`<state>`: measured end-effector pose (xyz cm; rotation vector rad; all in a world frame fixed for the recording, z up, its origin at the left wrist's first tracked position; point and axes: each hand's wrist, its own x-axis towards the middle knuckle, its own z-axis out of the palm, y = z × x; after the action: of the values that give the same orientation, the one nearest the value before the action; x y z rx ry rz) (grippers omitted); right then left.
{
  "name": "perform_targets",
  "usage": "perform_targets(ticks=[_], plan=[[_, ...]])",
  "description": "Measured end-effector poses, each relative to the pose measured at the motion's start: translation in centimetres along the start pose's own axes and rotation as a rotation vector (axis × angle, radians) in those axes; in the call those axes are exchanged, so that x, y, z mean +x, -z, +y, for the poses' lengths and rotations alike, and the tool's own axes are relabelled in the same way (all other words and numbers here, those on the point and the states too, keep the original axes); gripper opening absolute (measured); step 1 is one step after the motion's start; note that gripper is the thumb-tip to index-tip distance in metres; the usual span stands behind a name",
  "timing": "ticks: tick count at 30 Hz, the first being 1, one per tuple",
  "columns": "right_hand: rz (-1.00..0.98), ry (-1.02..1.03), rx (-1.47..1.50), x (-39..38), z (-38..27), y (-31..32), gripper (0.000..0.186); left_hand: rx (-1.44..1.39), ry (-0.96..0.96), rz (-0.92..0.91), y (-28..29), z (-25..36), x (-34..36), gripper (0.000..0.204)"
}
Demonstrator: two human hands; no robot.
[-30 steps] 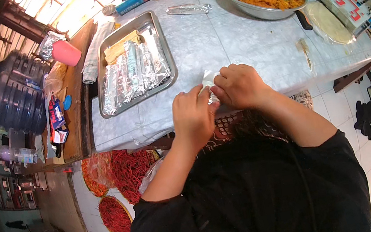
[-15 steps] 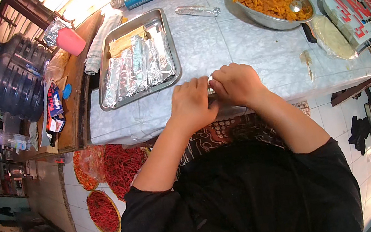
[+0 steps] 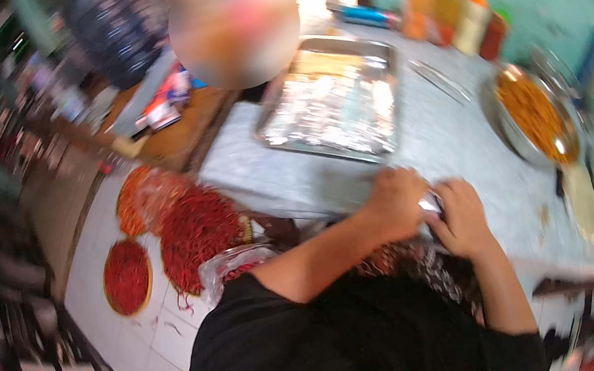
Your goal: The person wraps several kebab-like food items in aluminum foil, placing them onto a metal tray one by one.
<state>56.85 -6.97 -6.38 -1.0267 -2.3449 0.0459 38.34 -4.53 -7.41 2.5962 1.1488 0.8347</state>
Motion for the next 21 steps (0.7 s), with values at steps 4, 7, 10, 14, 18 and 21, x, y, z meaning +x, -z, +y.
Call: perform_targets(ticks=[4, 7, 10, 14, 18, 21], plan=[[-0.102, 0.030, -0.104, 0.1, -0.6, 0.8, 0.046, -0.019, 0.029, -0.116, 1.9, 0.6, -1.3, 0.049], [-0.236, -0.028, -0.076, 1.4, 0.9, 1.0, 0.041, -0.067, -0.174, 0.244, 4.9, 0.0, -3.9, 0.053], [-0.145, -0.115, -0.179, 2.8, 5.4, -0.2, 0.036, -0.068, -0.123, 0.397, 10.7, -1.9, -6.6, 0.048], [0.012, -0.173, -0.422, 6.0, 13.5, -2.2, 0.028, 0.343, 0.089, 0.798, 18.4, -7.1, -10.1, 0.033], [0.045, -0.238, -0.706, 10.0, 16.0, -3.0, 0.028, 0.597, 0.424, 1.058, 24.7, -15.6, -13.3, 0.041], [0.083, -0.348, -0.748, 12.4, 17.3, -4.4, 0.041, 0.703, 0.611, 0.882, 26.8, -21.9, -17.1, 0.061]])
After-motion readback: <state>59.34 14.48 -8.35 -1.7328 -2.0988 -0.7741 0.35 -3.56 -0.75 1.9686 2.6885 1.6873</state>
